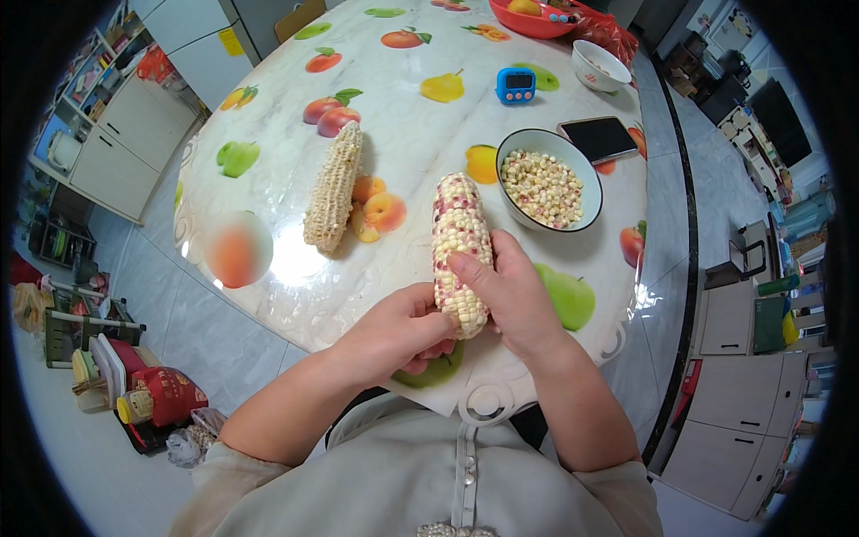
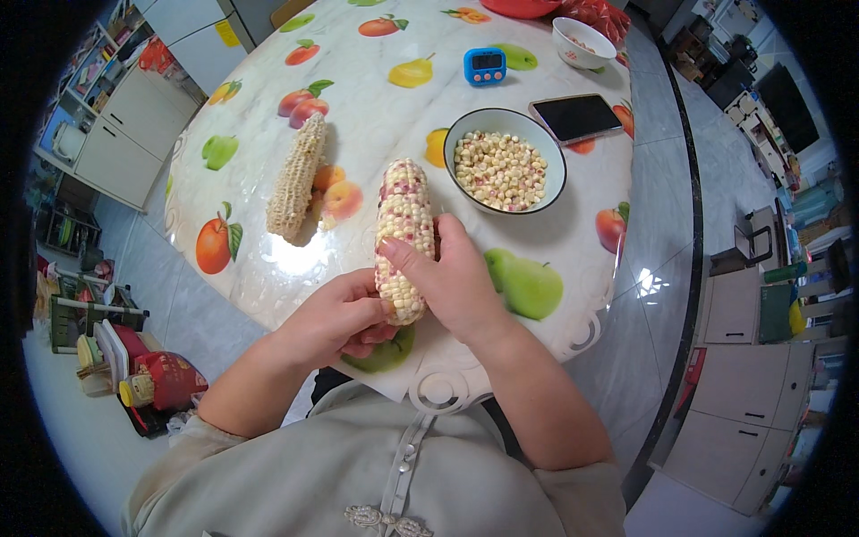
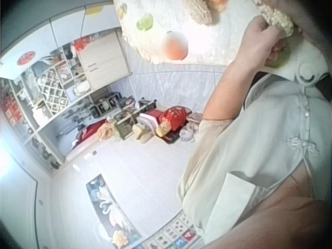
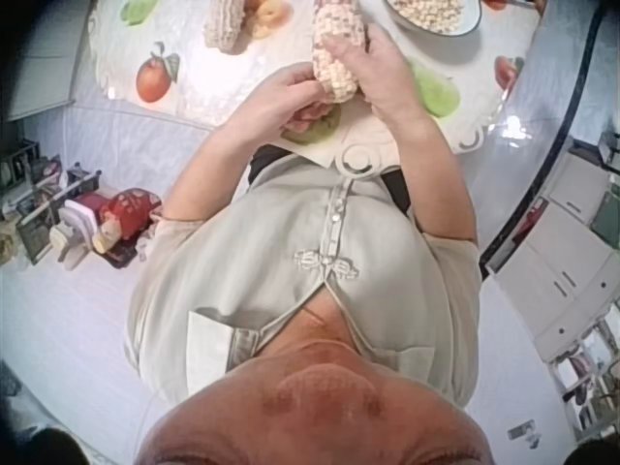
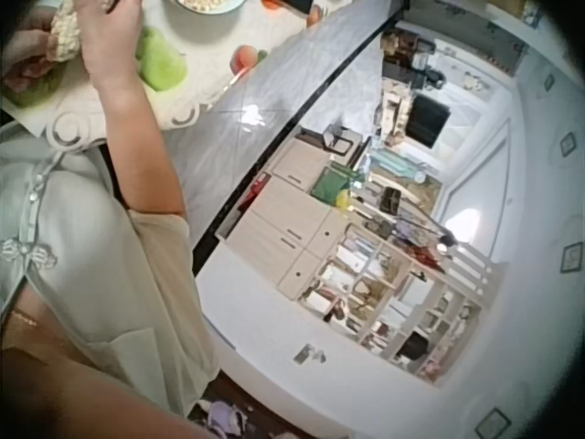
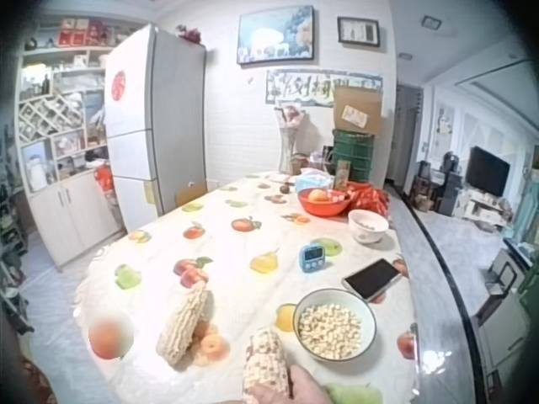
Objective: The person shucks kernels from two ears of corn by hand, placing them into a bowl on a fruit-patterned table. After finishing, they discard the cobs, wash their hands, and then serve cooked noodles from a wok into a bowl using a ladle.
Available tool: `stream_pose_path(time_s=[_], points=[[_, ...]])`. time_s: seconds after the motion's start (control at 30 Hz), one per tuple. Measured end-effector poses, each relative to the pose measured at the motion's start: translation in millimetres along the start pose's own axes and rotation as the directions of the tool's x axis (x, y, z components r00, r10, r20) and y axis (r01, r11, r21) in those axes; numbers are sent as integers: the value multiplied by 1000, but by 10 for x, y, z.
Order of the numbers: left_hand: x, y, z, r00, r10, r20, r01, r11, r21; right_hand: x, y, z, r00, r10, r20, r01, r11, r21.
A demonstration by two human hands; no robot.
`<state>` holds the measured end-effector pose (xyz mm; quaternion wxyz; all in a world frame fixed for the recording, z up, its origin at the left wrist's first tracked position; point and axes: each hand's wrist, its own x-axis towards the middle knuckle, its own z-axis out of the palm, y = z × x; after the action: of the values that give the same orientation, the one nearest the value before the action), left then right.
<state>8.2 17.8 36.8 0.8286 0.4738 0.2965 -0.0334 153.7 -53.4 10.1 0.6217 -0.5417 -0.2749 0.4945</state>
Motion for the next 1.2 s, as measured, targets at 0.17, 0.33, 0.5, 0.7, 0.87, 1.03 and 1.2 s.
stream_pose_path(time_s=[0.17,0.33,0.5,0.7,0.87,1.03,1.2], points=[[11,8,-14,999,-36,-1,36,996,81,-13,-3,28,999,-34,-7,33,998,-58],[12,14,18,1000,-19,-20,20,998,53,-12,16,29,996,-82,-19,79,989,-127],[14,20,7,1000,-23,-9,24,998,51,-13,18,44,995,-97,-28,94,989,-114],[42,-58,-58,999,-41,-5,40,999,-30,0,28,-4,999,-6,-37,5,1000,-25],[-28,-48,-99,996,-24,82,42,975,-216,-7,28,-2,999,-26,-24,25,999,-34],[-16,-84,-174,990,-53,130,81,972,-219,-15,0,14,1000,-19,-17,18,999,-40],[-19,-92,-143,990,20,138,10,978,-209,-21,-16,30,1000,-2,-13,3,1000,11]])
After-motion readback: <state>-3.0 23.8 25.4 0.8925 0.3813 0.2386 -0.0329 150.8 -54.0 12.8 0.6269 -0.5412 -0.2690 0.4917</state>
